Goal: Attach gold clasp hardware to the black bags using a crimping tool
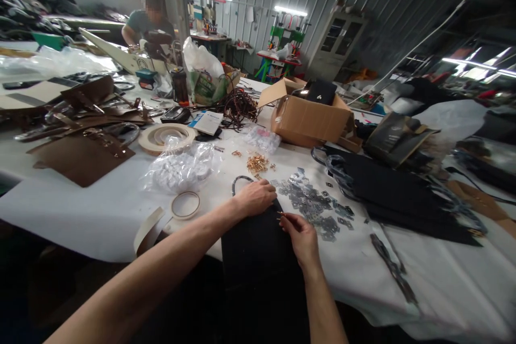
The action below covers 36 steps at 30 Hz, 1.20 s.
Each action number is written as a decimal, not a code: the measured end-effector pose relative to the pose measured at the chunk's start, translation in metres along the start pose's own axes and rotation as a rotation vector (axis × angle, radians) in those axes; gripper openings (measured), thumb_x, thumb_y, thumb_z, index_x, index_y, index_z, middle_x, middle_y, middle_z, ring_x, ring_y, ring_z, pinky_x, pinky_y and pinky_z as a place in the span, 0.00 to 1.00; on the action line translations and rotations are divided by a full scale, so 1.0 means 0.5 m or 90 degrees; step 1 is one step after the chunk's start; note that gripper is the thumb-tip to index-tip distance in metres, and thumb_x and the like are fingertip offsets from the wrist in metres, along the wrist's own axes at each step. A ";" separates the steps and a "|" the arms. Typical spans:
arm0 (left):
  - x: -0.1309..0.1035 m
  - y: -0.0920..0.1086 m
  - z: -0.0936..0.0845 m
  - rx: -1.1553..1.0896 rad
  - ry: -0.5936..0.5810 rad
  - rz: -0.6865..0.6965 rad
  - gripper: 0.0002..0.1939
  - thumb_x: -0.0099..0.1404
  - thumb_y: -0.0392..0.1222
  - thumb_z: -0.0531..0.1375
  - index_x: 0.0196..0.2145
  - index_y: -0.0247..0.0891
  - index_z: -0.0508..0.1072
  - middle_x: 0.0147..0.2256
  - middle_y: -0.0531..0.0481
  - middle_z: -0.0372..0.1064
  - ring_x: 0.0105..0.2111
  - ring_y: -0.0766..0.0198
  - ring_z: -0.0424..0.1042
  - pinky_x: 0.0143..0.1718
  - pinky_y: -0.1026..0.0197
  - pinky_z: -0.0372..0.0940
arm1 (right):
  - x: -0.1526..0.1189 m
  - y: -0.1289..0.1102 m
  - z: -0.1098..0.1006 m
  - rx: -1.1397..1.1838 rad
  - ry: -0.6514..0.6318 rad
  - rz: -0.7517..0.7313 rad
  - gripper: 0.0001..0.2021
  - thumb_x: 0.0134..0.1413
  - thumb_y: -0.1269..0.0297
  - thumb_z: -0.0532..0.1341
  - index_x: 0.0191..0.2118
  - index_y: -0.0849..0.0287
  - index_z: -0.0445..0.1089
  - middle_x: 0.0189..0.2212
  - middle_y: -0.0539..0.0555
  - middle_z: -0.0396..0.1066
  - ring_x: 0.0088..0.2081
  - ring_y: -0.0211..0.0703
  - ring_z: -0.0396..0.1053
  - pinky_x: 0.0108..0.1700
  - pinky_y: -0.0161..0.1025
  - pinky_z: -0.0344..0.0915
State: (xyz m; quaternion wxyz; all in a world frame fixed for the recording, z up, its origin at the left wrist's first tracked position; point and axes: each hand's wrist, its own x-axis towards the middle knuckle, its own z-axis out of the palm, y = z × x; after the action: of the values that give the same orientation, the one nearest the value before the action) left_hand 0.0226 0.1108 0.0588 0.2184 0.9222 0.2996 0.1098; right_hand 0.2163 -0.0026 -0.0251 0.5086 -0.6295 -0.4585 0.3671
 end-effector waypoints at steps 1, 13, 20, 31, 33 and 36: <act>0.028 -0.009 0.003 -0.007 -0.027 -0.012 0.05 0.60 0.31 0.68 0.34 0.37 0.81 0.46 0.36 0.79 0.52 0.45 0.72 0.57 0.53 0.63 | 0.000 0.002 -0.001 -0.005 0.003 -0.001 0.22 0.52 0.45 0.71 0.43 0.60 0.81 0.33 0.56 0.81 0.34 0.47 0.77 0.38 0.43 0.76; 0.145 -0.006 0.012 -0.149 -0.092 -0.084 0.10 0.65 0.48 0.67 0.34 0.39 0.82 0.27 0.47 0.80 0.31 0.58 0.77 0.36 0.63 0.64 | 0.011 0.000 0.050 -0.053 0.068 -0.055 0.20 0.55 0.48 0.69 0.44 0.60 0.80 0.34 0.56 0.81 0.32 0.46 0.79 0.40 0.42 0.77; 0.131 0.024 0.014 -0.230 -0.054 -0.237 0.24 0.78 0.52 0.48 0.50 0.37 0.79 0.37 0.47 0.83 0.33 0.63 0.81 0.38 0.65 0.72 | 0.030 0.014 0.044 -0.112 0.115 -0.105 0.19 0.57 0.48 0.67 0.42 0.60 0.80 0.31 0.56 0.80 0.29 0.45 0.77 0.38 0.42 0.74; 0.017 -0.027 0.016 -0.014 -0.056 -0.393 0.22 0.58 0.58 0.67 0.37 0.34 0.82 0.43 0.33 0.81 0.48 0.42 0.79 0.49 0.54 0.72 | 0.041 0.003 0.038 -0.146 0.047 -0.058 0.24 0.56 0.44 0.66 0.46 0.60 0.82 0.34 0.58 0.81 0.28 0.46 0.75 0.36 0.42 0.72; 0.025 -0.028 0.030 -0.029 -0.061 -0.404 0.25 0.61 0.61 0.64 0.39 0.34 0.81 0.43 0.34 0.81 0.48 0.44 0.79 0.47 0.56 0.71 | 0.042 0.005 0.038 -0.140 0.042 -0.054 0.25 0.56 0.43 0.65 0.46 0.60 0.82 0.35 0.59 0.82 0.29 0.47 0.76 0.37 0.43 0.73; 0.032 -0.031 0.052 -0.063 -0.052 -0.429 0.28 0.66 0.64 0.58 0.40 0.35 0.80 0.40 0.36 0.81 0.46 0.47 0.79 0.46 0.57 0.70 | 0.042 0.009 0.035 -0.147 0.038 -0.069 0.24 0.57 0.44 0.65 0.47 0.60 0.82 0.39 0.60 0.82 0.34 0.50 0.78 0.41 0.44 0.74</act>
State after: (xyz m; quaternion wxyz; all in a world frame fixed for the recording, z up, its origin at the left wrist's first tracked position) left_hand 0.0364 0.1230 0.0299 0.2990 0.7630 0.5730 0.0087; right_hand 0.2077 0.0225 -0.0332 0.4652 -0.6687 -0.5161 0.2648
